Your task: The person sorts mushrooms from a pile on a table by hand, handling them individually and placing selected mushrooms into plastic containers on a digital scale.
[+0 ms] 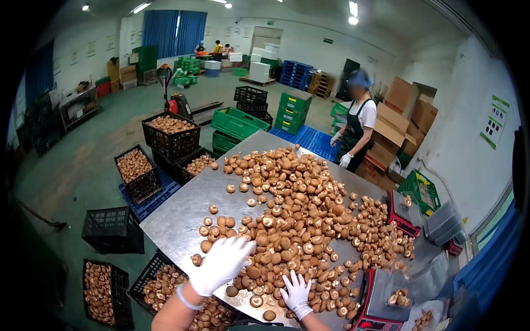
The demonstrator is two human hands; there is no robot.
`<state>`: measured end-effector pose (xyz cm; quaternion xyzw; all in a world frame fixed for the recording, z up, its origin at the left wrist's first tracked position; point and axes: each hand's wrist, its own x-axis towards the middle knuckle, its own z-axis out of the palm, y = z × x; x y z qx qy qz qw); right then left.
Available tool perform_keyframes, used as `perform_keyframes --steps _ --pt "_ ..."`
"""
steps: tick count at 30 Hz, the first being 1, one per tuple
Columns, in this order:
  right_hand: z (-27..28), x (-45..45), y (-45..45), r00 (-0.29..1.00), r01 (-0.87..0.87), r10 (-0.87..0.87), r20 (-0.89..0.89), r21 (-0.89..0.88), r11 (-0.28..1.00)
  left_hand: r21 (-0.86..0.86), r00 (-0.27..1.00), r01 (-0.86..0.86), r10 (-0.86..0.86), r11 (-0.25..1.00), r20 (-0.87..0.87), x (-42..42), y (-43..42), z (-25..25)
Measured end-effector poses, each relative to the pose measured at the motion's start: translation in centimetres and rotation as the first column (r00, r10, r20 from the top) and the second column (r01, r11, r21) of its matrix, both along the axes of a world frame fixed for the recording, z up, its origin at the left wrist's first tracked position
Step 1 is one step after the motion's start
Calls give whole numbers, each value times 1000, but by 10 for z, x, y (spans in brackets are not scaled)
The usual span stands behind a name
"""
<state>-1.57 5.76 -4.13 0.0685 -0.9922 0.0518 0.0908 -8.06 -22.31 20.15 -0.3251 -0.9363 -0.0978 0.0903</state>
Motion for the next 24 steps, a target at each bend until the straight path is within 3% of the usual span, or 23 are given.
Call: perform_keyframes --steps 1,2,3,4,5,6,7,8,14,24 --pt "-2 1 -1 1000 11 -11 1 -1 1000 70 960 106 -84 992 -266 -6 22 14" --pt "-4 0 0 1000 2 -2 1 4 1000 -27 989 134 -136 991 -57 -1 44 50" --pt "-4 -1 3 1000 -7 7 -2 14 1000 23 947 254 -244 967 -207 4 63 66" --pt "29 2 -6 992 8 -17 124 80 997 16 922 341 -331 940 -199 15 80 86" --pt "20 0 -7 995 10 -16 96 55 998 -2 866 421 -403 907 -296 29 100 98" --pt "13 0 -7 997 13 -16 71 42 999 -243 786 457 -517 856 -339 45 107 124" --pt "36 1 -19 998 15 -17 55 33 999 -351 606 367 -508 861 -612 56 116 126" --pt "19 2 -15 999 18 -20 46 33 999 -386 556 377 -539 842 -633 65 120 130" --pt "12 0 -8 1000 18 -19 11 33 999 -410 528 466 -618 784 -582 75 121 138" --pt "10 -1 -5 1000 16 -16 13 30 999 -394 540 497 -631 773 -557 67 112 142"
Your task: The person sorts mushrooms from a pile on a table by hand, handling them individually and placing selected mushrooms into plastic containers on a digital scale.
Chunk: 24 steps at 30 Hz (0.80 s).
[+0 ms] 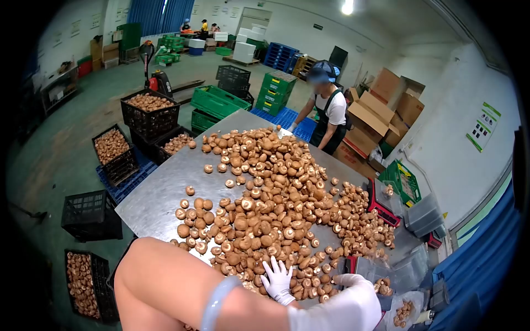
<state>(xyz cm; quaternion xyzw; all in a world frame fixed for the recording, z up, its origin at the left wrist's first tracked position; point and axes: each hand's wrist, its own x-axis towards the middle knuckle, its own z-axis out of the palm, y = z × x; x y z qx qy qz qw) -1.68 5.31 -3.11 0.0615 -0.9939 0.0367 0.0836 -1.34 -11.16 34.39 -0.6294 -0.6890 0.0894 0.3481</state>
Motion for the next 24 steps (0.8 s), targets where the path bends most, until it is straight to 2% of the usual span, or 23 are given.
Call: perform_keyframes --steps 8,11,13,15,16,18,19,20,22,23,24 --pt "-7 4 2 1000 4 -4 5 -33 999 4 987 63 -63 998 147 -11 -18 6" --pt "-1 -1 3 1000 -1 1 -7 -42 999 41 936 102 -110 994 334 -22 -43 10" --pt "-10 5 2 1000 -3 5 25 -52 999 109 851 113 -152 988 502 -34 -65 17" --pt "-29 -4 7 998 12 -26 -63 -204 979 222 746 12 -156 975 647 -52 -87 15" --pt "-7 1 4 1000 -3 2 -11 -94 996 297 693 -121 -133 947 709 -65 -104 6" --pt "-1 2 2 1000 -13 11 -28 -93 996 417 598 -498 -47 761 800 -96 -141 -41" --pt "-1 1 3 1000 -12 10 -20 -91 996 425 551 -674 28 604 834 -109 -157 -71" --pt "-3 1 3 999 -16 13 -35 -83 996 414 483 -785 37 461 875 -127 -182 -122" --pt "-1 2 2 1000 -20 18 -22 -79 997 409 477 -861 199 304 856 -138 -212 -206" --pt "0 1 2 1000 -16 16 -4 -76 997 379 415 -900 153 217 897 -142 -223 -256" --pt "0 1 2 1000 -21 20 -12 -75 997 339 369 -923 166 183 914 -141 -228 -291"
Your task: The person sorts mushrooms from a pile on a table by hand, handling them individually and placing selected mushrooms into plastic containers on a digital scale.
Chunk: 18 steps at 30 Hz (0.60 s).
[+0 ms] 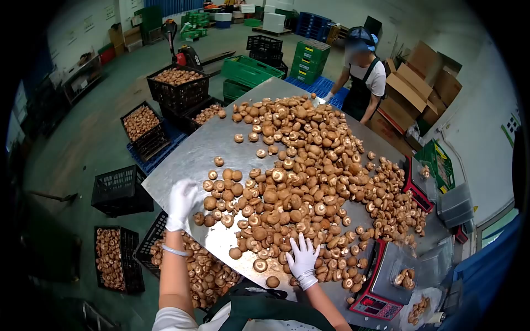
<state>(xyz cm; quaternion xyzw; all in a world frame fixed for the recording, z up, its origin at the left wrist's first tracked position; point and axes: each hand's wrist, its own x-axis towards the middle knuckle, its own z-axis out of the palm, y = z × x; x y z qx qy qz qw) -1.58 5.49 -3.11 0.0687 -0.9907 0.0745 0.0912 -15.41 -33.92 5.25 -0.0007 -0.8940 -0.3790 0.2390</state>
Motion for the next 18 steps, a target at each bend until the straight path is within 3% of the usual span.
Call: perform_keyframes --steps 2,4,5,7,9,11,14,16,18 --pt "0 0 0 1000 -4 4 5 4 1000 -97 992 -48 59 994 114 9 9 -49" --pt "2 0 -1 1000 1 -1 16 0 1000 -227 972 -30 81 973 219 25 37 -57" --pt "2 -1 -1 1000 -6 5 15 4 1000 -109 916 71 -21 992 402 21 44 -66" --pt "1 -1 -2 1000 16 -16 25 11 1000 -228 945 -29 101 973 312 23 69 -79" --pt "0 -1 -3 1000 16 -16 14 10 1000 -261 943 -29 113 965 314 12 79 -91" --pt "3 -1 -3 999 19 -20 27 8 1000 -422 901 -30 207 906 381 11 96 -75" --pt "3 -1 -3 1000 12 -12 14 10 1000 -456 913 -66 238 888 331 7 97 -76" --pt "1 -1 -2 1000 7 -7 5 7 1000 -377 912 -13 165 926 374 4 87 -78" --pt "0 -1 -1 1000 9 -9 11 14 1000 -388 960 4 105 922 260 11 72 -88"
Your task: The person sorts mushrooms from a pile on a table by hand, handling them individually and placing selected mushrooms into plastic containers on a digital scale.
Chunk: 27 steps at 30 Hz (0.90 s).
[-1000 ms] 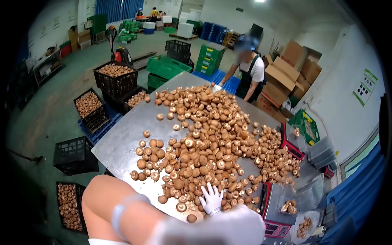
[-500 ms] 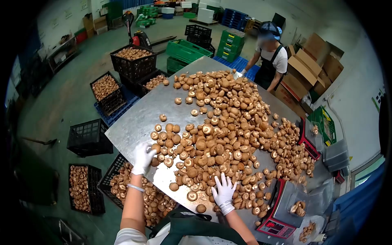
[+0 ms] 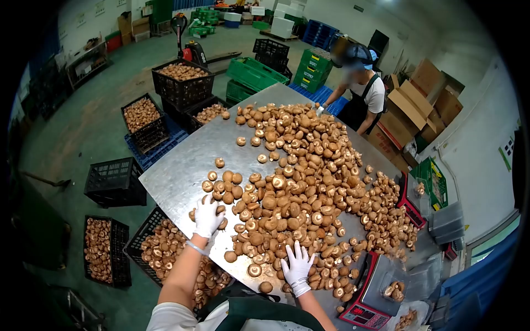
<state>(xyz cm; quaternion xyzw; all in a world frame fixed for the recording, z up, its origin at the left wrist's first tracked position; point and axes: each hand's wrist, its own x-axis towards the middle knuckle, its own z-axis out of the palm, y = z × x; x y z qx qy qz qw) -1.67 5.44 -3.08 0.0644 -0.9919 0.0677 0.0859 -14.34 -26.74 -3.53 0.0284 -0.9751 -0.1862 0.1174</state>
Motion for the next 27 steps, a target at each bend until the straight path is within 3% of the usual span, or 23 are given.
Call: perform_keyframes --steps 5,6,7,11,13,15,16,17,19,21,22,23,27 --pt "-3 1 1 1000 1 -1 -7 -11 1000 134 999 15 -21 991 42 29 -33 3" --pt "-3 2 2 1000 5 -5 -5 -16 1000 114 993 -16 3 993 116 40 -37 9" --pt "-3 3 2 1000 6 -7 -8 -23 1000 148 999 19 -23 989 25 52 -46 -5" --pt "-4 2 2 1000 -5 5 -20 -21 1000 35 999 38 -39 999 20 90 -59 25" --pt "-5 2 3 1000 -11 10 -13 -25 1000 -2 990 -18 18 1000 138 107 -84 20" --pt "-4 1 2 1000 -8 8 -6 -27 1000 -1 905 9 -7 1000 426 117 -108 29" --pt "-6 1 3 1000 -8 7 -8 -25 1000 16 908 78 -78 997 412 118 -115 35" --pt "-5 1 3 1000 -14 13 -8 -23 1000 119 937 76 -112 990 330 112 -117 41" --pt "-3 1 2 1000 -5 5 12 -18 1000 323 917 3 -132 946 377 83 -108 61" --pt "-5 2 2 1000 -10 10 -1 -14 1000 279 996 9 -33 960 79 54 -86 60" --pt "-5 2 2 1000 -8 8 5 -13 1000 256 999 31 -37 966 18 32 -79 56" --pt "-4 1 2 1000 -6 6 9 -12 1000 359 999 40 -36 933 -18 10 -70 52" --pt "-4 2 2 1000 1 0 27 -11 1000 237 1000 -18 18 971 3 -82 -52 -3"
